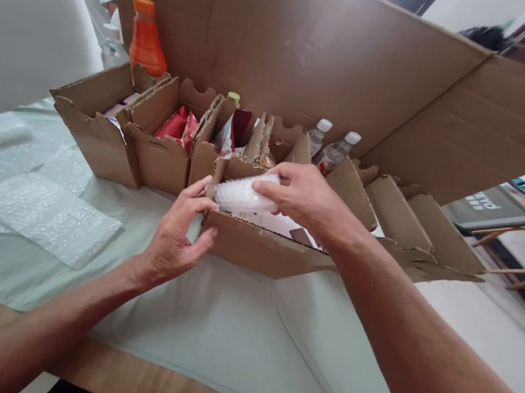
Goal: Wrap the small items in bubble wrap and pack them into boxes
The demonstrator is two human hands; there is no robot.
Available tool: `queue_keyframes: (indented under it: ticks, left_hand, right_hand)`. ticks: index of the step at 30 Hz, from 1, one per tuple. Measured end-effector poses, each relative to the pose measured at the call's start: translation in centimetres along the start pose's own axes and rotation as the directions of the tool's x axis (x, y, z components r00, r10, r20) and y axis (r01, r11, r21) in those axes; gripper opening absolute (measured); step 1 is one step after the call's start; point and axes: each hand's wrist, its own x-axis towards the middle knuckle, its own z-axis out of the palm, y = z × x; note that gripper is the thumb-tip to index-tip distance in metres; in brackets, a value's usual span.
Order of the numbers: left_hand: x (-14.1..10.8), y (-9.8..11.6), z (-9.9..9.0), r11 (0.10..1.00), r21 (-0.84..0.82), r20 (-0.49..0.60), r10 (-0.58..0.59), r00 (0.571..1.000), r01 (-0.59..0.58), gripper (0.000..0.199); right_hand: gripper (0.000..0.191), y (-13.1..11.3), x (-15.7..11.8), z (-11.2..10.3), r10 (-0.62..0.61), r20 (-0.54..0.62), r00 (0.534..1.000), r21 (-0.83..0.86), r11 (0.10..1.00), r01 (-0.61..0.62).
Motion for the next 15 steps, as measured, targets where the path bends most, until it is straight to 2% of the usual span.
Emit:
queue_keyframes:
  ticks: [1, 3, 5, 7, 12, 13, 15]
  left_hand:
    - [-0.1, -0.1, 0.2, 1.000, -0.007, -0.006, -0.002, 1.000, 0.002, 0.033]
    - [-0.2, -0.3, 0.5, 1.000, -0.012, -0.025, -0.003, 1.000, 0.003, 0.033]
    - [-0.2, -0.4, 0.7, 1.000, -0.004, -0.039, -0.009, 0.999, 0.009, 0.033]
    - [-0.1, -0.4, 0.7, 1.000, 0.001, -0.045, -0.021, 0.999, 0.021, 0.032]
    - [-0.1, -0.5, 0.6, 1.000, -0.010, -0.045, -0.026, 0.999, 0.025, 0.032]
    - [-0.2, -0.6, 0.7, 1.000, -0.013, -0.045, -0.025, 0.999, 0.025, 0.032]
    - [-0.4, -0.7, 0.9, 1.000, -0.019, -0.059, -0.023, 0.998, 0.022, 0.034]
  right_hand:
    - [0.015, -0.9, 0.6, 0.3, -0.007, 0.033, 0.999, -0.160, 0.987, 0.012]
    - [0.016, -2.9, 1.5, 1.1, -0.028, 0.138, 0.990, -0.458, 0.885, 0.089]
    - [0.013, -4.5, 2.1, 2.2, -0.082, 0.229, 0.970, -0.613, 0.762, 0.209]
    - [0.008, -5.3, 2.5, 3.3, -0.097, 0.306, 0.947, -0.642, 0.713, 0.281]
    - [0.017, -4.3, 2.3, 3.6, -0.021, 0.462, 0.887, -0.461, 0.848, 0.260]
    - [0.018, -4.0, 2.1, 3.5, -0.033, 0.454, 0.891, -0.460, 0.847, 0.265]
    - [0.018, -3.5, 1.7, 3.8, -0.100, 0.380, 0.920, -0.533, 0.789, 0.306]
